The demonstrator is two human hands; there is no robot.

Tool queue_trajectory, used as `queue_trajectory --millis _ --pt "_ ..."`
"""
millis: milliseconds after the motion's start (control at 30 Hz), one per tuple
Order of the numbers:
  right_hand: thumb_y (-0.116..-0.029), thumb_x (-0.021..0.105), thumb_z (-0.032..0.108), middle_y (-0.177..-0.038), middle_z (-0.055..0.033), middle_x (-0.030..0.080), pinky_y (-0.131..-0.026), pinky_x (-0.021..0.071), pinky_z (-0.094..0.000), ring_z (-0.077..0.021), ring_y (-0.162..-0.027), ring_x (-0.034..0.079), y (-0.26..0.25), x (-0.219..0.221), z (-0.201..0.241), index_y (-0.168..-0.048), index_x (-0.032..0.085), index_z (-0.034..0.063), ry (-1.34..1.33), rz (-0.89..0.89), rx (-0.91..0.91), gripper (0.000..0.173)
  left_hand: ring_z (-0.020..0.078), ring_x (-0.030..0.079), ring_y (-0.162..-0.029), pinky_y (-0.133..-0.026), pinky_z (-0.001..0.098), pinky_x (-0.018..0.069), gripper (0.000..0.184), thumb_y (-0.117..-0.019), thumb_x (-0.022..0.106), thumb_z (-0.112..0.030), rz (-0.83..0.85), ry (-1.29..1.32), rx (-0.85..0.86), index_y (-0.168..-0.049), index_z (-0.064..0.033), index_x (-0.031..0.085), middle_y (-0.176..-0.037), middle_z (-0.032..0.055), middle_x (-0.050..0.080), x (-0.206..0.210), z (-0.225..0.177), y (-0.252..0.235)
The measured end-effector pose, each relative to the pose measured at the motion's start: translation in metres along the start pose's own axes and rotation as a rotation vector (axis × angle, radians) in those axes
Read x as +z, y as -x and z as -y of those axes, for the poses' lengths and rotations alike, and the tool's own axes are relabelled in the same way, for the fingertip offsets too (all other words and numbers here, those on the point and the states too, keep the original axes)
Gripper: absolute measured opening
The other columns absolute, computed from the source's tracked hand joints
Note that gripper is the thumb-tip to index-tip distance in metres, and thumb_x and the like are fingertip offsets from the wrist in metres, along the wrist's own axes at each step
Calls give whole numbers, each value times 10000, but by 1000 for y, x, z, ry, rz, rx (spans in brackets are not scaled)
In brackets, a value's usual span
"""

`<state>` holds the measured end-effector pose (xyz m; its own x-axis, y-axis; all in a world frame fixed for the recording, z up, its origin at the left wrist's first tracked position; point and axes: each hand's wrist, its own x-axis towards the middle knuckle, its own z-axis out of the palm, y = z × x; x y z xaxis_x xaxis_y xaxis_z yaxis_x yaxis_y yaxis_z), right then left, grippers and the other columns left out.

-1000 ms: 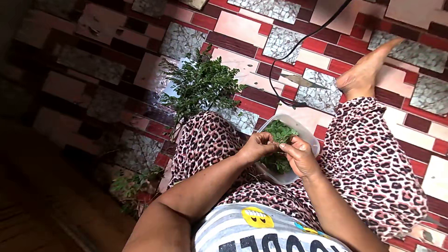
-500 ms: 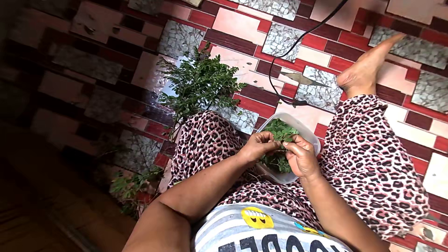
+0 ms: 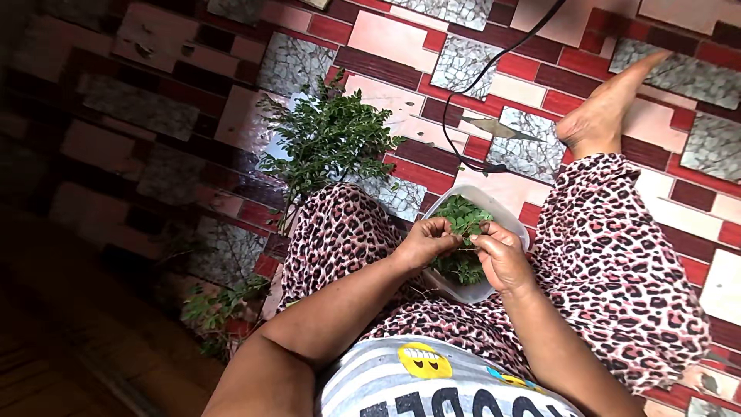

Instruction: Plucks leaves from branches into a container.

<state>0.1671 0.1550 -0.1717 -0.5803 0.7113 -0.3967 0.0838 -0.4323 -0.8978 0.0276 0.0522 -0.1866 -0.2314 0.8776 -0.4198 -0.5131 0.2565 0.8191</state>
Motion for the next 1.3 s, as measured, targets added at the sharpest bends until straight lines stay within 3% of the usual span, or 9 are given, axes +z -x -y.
queue_trajectory --millis 100,233,633,833,933,1033,1133,1200,1300 --pt "-870 525 -6 -963 6 667 -720 548 -266 -81 -816 625 -1 -2 -1 -807 628 121 -2 -29 -11 176 58 564 -608 -606 215 492 133 -952 631 4 -21 7 -10 -841 -58 590 -674 -13 587 0 -1 1" --pt "-862 543 54 -999 -26 664 -800 577 -335 -125 -897 655 0 -10 3 -1045 627 69 66 130 116 202 61 573 -607 -606 216 498 133 -957 632 -2 -42 11 -19 -846 -58 584 -678 -11 597 0 -3 1" --pt "-852 670 -63 -897 -34 689 -766 551 -245 -85 -837 641 3 -10 0 -805 662 47 204 161 38 120 53 564 -611 -602 211 493 119 -964 630 -10 -75 20 -12 -867 -60 583 -698 -9 600 -4 -5 0" --pt "-845 663 34 -998 -36 671 -827 563 -277 -104 -907 652 0 -22 9 -1071 641 41 224 273 145 226 53 563 -597 -595 209 489 117 -956 639 -5 -71 15 -9 -863 -53 588 -676 -9 597 -4 -5 0" --pt "-912 682 59 -894 -8 683 -807 556 -257 -77 -846 648 -2 -22 5 -911 679 53 310 283 13 7 52 560 -595 -594 207 483 131 -952 643 -4 -58 6 -11 -847 -58 586 -676 -15 597 -4 -3 0" --pt "-935 662 70 -854 17 693 -801 549 -229 -32 -834 649 -3 -26 5 -824 694 69 542 286 -95 116 57 556 -592 -588 212 481 111 -954 641 -1 -80 20 -1 -865 -54 599 -677 -8 596 -4 -2 0" --pt "-929 698 130 -1040 -52 694 -859 549 -281 -89 -985 649 -1 -31 12 -921 714 40 685 218 -216 92 61 569 -613 -608 220 501 109 -948 661 -18 -75 -23 13 -865 -58 603 -699 -7 603 -8 -3 -1" --pt "-913 728 190 -1190 -122 667 -871 561 -323 -159 -1067 648 -2 -32 14 -1085 703 8 682 132 -440 251 60 575 -633 -631 229 512 109 -941 674 -32 -10 -99 23 -850 -51 616 -711 -12 602 -8 -2 1" --pt "-967 658 161 -1259 -126 652 -932 560 -321 -165 -1117 644 -2 -26 22 -1183 691 0 688 138 -630 271 36 575 -662 -651 220 507 99 -939 688 -62 78 -212 48 -852 -49 643 -729 -30 608 -5 0 2"
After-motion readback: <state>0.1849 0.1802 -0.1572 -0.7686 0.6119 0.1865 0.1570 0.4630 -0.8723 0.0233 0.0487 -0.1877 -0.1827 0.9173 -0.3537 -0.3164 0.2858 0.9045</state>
